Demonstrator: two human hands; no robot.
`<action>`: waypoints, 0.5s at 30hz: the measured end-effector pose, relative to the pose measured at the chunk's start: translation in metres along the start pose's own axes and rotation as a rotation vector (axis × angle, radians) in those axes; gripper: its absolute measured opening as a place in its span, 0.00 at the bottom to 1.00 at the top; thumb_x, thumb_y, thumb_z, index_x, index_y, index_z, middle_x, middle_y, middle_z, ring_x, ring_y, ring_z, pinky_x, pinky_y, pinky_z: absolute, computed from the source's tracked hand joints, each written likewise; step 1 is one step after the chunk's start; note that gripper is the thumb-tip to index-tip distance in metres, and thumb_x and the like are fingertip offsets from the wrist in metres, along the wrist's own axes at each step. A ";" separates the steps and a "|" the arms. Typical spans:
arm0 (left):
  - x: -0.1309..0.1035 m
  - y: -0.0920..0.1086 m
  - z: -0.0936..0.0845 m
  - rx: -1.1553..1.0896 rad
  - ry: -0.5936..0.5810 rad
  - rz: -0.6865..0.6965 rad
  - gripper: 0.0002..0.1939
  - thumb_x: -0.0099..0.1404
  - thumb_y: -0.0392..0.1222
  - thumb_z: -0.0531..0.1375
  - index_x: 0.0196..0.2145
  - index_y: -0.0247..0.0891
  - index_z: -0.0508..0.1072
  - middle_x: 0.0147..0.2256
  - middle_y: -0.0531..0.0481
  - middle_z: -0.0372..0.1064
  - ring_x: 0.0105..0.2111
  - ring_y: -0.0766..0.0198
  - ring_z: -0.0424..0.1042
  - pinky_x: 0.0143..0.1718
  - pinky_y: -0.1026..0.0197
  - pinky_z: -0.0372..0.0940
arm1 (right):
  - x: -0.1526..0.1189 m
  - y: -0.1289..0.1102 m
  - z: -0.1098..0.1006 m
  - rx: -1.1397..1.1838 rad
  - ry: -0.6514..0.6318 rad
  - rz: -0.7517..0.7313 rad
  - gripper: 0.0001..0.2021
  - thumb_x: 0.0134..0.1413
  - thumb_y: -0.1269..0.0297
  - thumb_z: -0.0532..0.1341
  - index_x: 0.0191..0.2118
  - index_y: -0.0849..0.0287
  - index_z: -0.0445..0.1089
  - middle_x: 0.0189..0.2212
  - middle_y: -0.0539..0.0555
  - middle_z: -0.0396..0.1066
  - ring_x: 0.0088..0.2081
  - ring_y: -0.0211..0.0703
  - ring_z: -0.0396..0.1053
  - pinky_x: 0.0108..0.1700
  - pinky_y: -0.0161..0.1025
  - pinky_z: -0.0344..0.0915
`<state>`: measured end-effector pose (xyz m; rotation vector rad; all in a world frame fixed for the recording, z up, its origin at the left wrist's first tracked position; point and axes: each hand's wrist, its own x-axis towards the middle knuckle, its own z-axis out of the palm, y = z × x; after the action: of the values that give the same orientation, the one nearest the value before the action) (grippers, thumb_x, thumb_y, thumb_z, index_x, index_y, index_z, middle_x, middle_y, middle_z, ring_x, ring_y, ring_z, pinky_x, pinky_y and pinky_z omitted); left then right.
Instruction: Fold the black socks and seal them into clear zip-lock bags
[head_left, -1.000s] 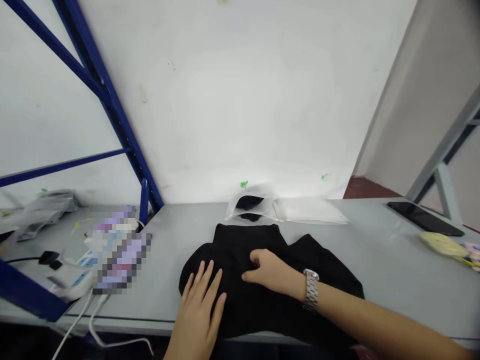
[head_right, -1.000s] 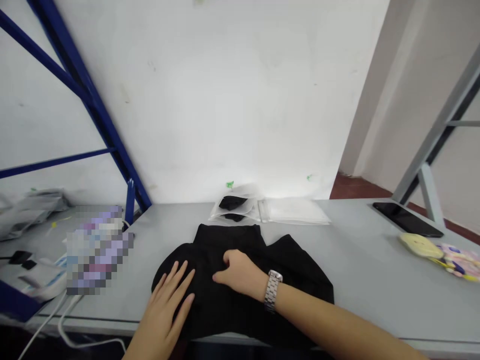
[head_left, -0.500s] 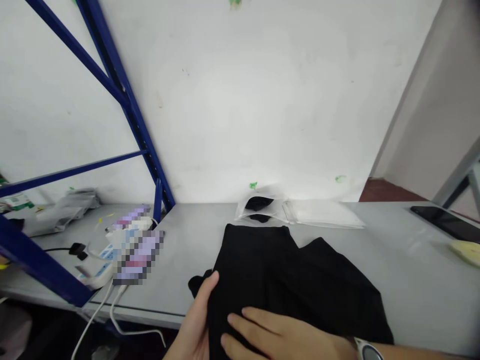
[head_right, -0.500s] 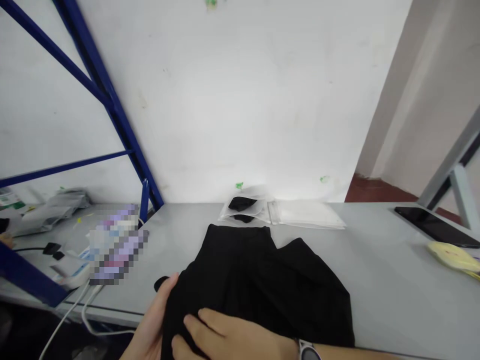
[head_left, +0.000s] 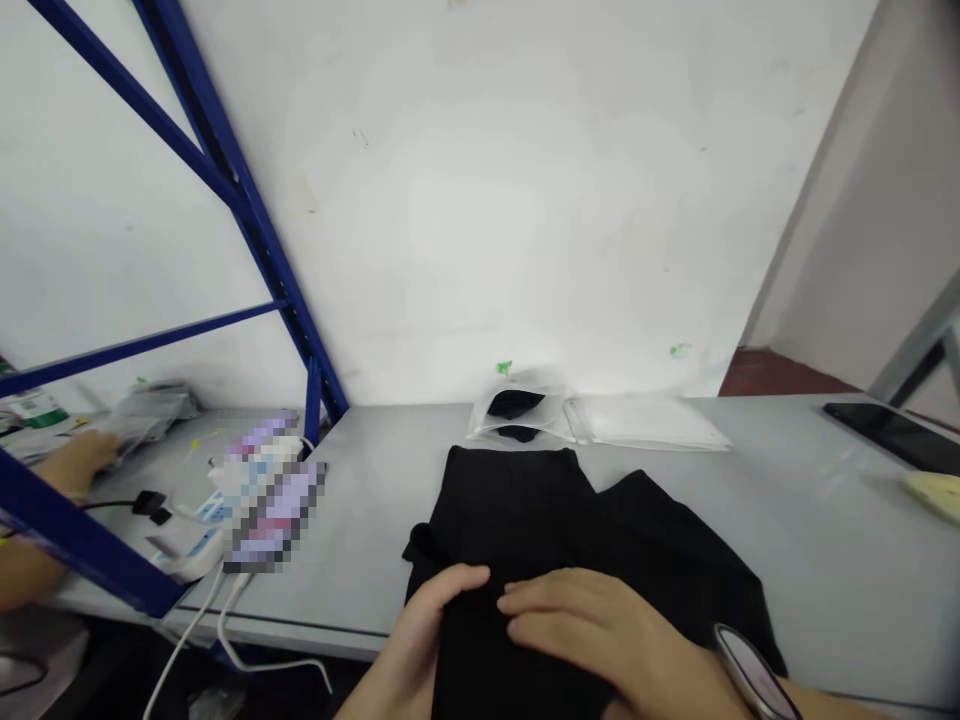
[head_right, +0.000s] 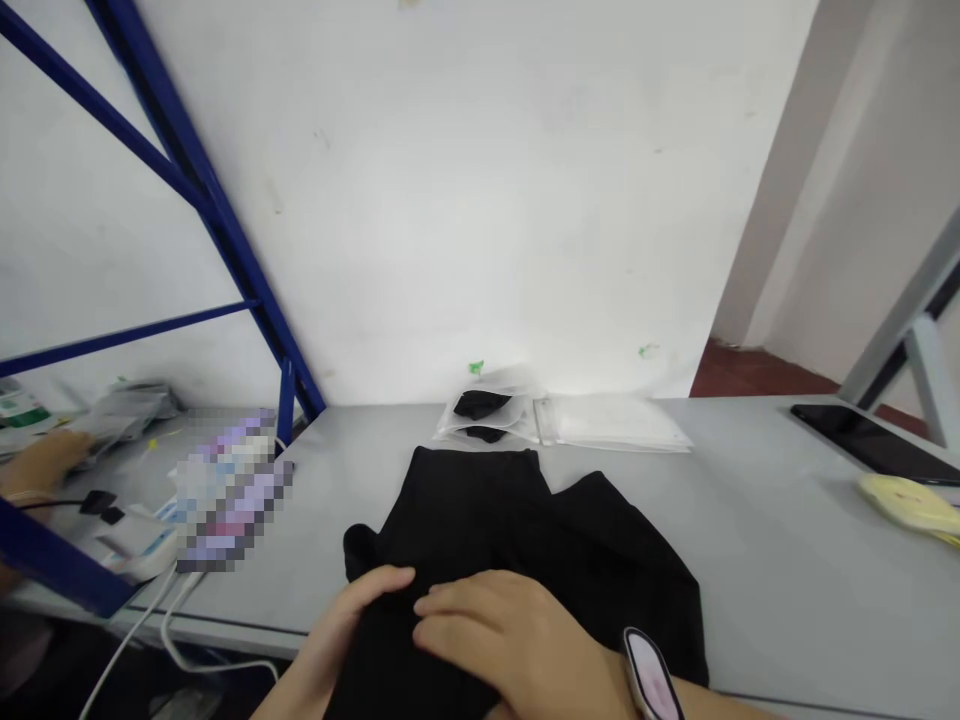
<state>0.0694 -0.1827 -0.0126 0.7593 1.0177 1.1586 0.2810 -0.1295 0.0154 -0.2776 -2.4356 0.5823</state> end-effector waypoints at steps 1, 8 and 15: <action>0.004 0.003 0.006 -0.049 -0.048 -0.035 0.18 0.57 0.51 0.60 0.41 0.38 0.76 0.45 0.42 0.73 0.51 0.46 0.67 0.53 0.45 0.60 | 0.000 0.003 0.000 0.126 0.067 0.172 0.17 0.55 0.68 0.54 0.51 0.56 0.67 0.48 0.56 0.70 0.50 0.45 0.67 0.53 0.42 0.64; 0.035 0.020 0.039 0.013 -0.231 0.080 0.36 0.50 0.53 0.67 0.55 0.42 0.66 0.57 0.42 0.62 0.58 0.44 0.56 0.55 0.42 0.56 | 0.018 0.044 -0.005 1.048 0.375 0.835 0.21 0.53 0.51 0.58 0.48 0.59 0.67 0.43 0.58 0.72 0.43 0.48 0.71 0.45 0.45 0.68; 0.091 0.048 0.079 0.409 0.004 0.173 0.27 0.54 0.46 0.66 0.52 0.40 0.69 0.49 0.44 0.71 0.50 0.50 0.69 0.53 0.48 0.61 | 0.005 0.092 -0.056 0.690 0.285 0.637 0.40 0.33 0.65 0.72 0.56 0.57 0.59 0.50 0.57 0.67 0.51 0.47 0.65 0.55 0.46 0.60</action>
<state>0.1318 -0.0806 0.0374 1.1879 1.2286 1.1100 0.3170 -0.0281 0.0149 -0.7797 -1.7107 1.4883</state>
